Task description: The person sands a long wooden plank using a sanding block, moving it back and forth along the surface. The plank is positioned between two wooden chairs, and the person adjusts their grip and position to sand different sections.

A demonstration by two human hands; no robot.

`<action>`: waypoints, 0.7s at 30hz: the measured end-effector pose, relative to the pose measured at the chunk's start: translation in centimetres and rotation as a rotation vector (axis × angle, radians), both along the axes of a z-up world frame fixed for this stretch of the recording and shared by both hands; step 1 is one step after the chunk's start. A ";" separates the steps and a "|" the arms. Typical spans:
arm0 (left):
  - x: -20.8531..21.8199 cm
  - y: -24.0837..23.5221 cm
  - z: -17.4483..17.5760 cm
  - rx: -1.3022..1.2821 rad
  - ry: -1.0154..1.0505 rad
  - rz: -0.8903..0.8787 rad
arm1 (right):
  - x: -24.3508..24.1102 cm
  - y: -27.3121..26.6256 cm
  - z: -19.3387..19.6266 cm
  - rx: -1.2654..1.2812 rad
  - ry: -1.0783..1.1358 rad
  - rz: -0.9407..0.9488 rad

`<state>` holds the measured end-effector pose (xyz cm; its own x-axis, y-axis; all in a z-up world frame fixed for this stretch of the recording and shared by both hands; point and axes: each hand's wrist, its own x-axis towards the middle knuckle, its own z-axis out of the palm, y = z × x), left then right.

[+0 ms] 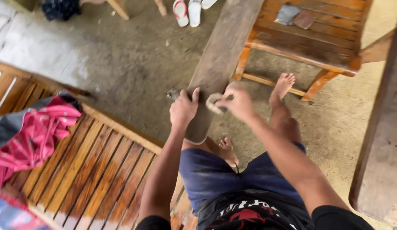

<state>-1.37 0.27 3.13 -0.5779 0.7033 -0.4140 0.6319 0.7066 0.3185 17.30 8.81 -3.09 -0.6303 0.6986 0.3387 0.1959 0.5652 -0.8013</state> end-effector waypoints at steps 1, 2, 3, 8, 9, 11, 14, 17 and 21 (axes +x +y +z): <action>0.2 -0.1 0.7 0.007 -0.010 0.015 | -0.5 -2.7 1.4 -0.134 -0.039 -0.061; 0.4 -0.2 1.4 0.014 -0.020 0.029 | -1.1 -5.4 2.6 -0.268 -0.073 -0.122; 0.3 -0.1 0.7 0.019 -0.022 0.015 | -1.1 -6.6 1.7 -0.264 -0.073 -0.136; -0.2 -0.1 -0.9 0.008 0.045 0.013 | -1.3 -2.3 -4.0 -0.592 -0.054 -0.435; 0.2 -0.4 -0.7 -0.002 0.041 0.002 | -1.2 -4.2 -2.0 -0.602 -0.057 -0.446; 0.7 -0.1 0.5 0.007 0.038 0.024 | -1.3 -6.7 3.0 -0.510 0.010 -0.359; 0.5 0.1 0.4 -0.001 0.046 0.014 | -1.4 -9.5 -2.7 -0.334 0.241 -0.211; 0.3 0.0 -0.1 0.001 0.063 0.022 | -1.8 -1.9 -3.6 -0.643 0.107 -0.524; 0.4 0.4 0.2 0.008 0.053 0.029 | -1.8 -7.7 -1.1 -0.709 0.041 -0.477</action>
<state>-0.97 0.68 3.30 -0.6189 0.6893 -0.3766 0.6277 0.7222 0.2905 15.49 1.11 -4.15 -0.2114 0.9413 -0.2630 0.2488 -0.2084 -0.9459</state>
